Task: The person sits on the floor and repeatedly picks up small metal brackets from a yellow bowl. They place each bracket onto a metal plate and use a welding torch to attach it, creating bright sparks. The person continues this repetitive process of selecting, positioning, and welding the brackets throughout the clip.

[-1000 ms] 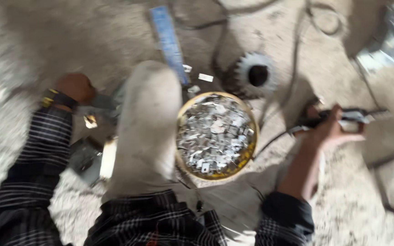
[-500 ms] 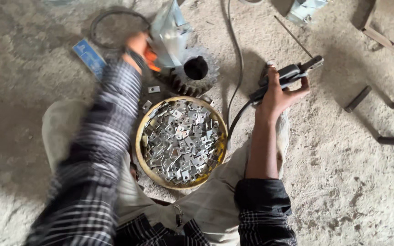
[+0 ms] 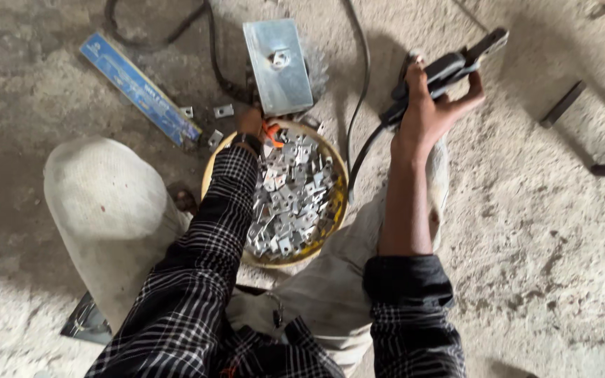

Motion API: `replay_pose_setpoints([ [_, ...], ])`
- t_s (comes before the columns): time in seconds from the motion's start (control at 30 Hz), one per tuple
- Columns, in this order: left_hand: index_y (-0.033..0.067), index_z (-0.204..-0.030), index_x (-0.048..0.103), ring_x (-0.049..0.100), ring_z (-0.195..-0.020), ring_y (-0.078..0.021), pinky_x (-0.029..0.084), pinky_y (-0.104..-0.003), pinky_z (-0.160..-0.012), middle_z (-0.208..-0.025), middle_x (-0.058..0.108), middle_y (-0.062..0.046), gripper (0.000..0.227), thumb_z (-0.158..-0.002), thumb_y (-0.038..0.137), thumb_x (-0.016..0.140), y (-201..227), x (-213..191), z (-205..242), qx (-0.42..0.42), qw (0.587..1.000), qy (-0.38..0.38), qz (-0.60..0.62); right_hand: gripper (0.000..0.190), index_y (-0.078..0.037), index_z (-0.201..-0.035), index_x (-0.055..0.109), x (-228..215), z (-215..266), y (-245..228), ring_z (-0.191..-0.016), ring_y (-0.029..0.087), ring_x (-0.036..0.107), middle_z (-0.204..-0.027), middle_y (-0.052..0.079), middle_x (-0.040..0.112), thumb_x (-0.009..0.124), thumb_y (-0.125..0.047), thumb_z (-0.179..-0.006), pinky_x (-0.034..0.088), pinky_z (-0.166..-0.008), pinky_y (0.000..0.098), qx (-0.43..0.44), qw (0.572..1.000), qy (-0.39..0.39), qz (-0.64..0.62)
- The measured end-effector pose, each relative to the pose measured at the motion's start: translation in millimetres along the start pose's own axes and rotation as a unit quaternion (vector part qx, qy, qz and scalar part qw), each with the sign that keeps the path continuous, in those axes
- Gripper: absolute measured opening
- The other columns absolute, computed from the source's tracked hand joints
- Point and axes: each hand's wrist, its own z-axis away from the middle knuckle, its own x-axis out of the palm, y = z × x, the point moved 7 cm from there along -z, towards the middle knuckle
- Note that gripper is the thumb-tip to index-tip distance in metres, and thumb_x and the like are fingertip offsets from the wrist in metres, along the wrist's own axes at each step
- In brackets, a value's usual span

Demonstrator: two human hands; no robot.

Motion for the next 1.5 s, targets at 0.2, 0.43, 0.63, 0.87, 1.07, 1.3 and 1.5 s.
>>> replay_pose_setpoints([
  [0.2,0.0068,-0.114,0.065,0.079,-0.085,-0.0266,0.067,-0.041,-0.074,-0.104,0.077,-0.016,0.021,-0.099,0.021,0.059,14,-36,14,0.08,0.987,-0.043,-0.133,0.083,-0.011,-0.146,0.023,10,10,14,-0.114,0.032,0.072,-0.126,0.03,0.064,0.082,0.005,-0.09,0.065,-0.097,0.043,0.014,0.994,-0.065,-0.082],
  [0.43,0.0125,-0.096,0.076,0.07,-0.091,-0.0342,0.055,-0.045,-0.077,-0.098,0.074,-0.014,0.015,-0.096,0.027,0.07,12,-39,88,0.362,0.61,0.122,-0.694,0.087,-0.017,-0.149,0.021,20,20,23,-0.104,0.031,0.075,-0.12,0.029,0.072,0.082,0.002,-0.09,0.07,-0.084,0.0406,0.025,0.996,-0.085,-0.009],
  [0.63,0.0126,-0.107,0.075,0.065,-0.098,-0.0323,0.053,-0.046,-0.08,-0.107,0.069,-0.011,0.018,-0.091,0.022,0.072,-24,-4,160,0.409,0.482,0.058,-0.773,0.078,-0.017,-0.144,0.023,31,25,8,-0.112,0.03,0.074,-0.132,0.021,0.054,0.081,0.002,-0.094,0.068,-0.089,0.0459,-0.081,0.988,-0.132,-0.021],
  [0.87,0.0121,-0.111,0.074,0.054,-0.122,-0.0365,0.045,-0.063,-0.094,-0.133,0.059,-0.018,0.027,-0.085,0.022,0.072,-39,62,144,0.342,0.376,-0.012,-0.861,0.086,-0.016,-0.151,0.021,30,27,27,-0.092,0.026,0.075,-0.115,0.027,0.069,0.084,-0.007,-0.093,0.071,-0.08,0.0428,-0.011,0.993,-0.113,0.037],
  [1.07,0.0109,-0.115,0.072,0.05,-0.13,-0.0393,0.04,-0.061,-0.102,-0.137,0.056,-0.017,0.023,-0.094,0.018,0.066,-60,62,141,0.299,0.307,-0.029,-0.903,0.089,-0.016,-0.151,0.019,40,33,23,-0.094,0.024,0.076,-0.113,0.022,0.066,0.083,-0.007,-0.089,0.072,-0.083,0.0419,-0.013,0.99,-0.12,0.073],
  [1.3,0.0129,-0.108,0.074,0.053,-0.126,-0.033,0.041,-0.053,-0.099,-0.138,0.057,-0.018,0.024,-0.088,0.023,0.067,-49,58,143,0.333,0.317,-0.057,-0.886,0.084,-0.012,-0.15,0.025,59,46,9,-0.101,0.024,0.071,-0.122,0.02,0.062,0.08,-0.008,-0.087,0.067,-0.085,0.0381,-0.004,0.988,-0.129,0.083],
  [1.5,0.0122,-0.107,0.077,0.06,-0.122,-0.03,0.045,-0.049,-0.104,-0.116,0.074,-0.011,0.018,-0.105,0.02,0.06,-57,43,127,0.227,0.327,-0.054,-0.916,0.082,-0.01,-0.148,0.028,72,56,-2,-0.107,0.025,0.07,-0.133,0.021,0.057,0.081,-0.007,-0.085,0.069,-0.089,0.0371,-0.082,0.978,-0.142,0.133],
])
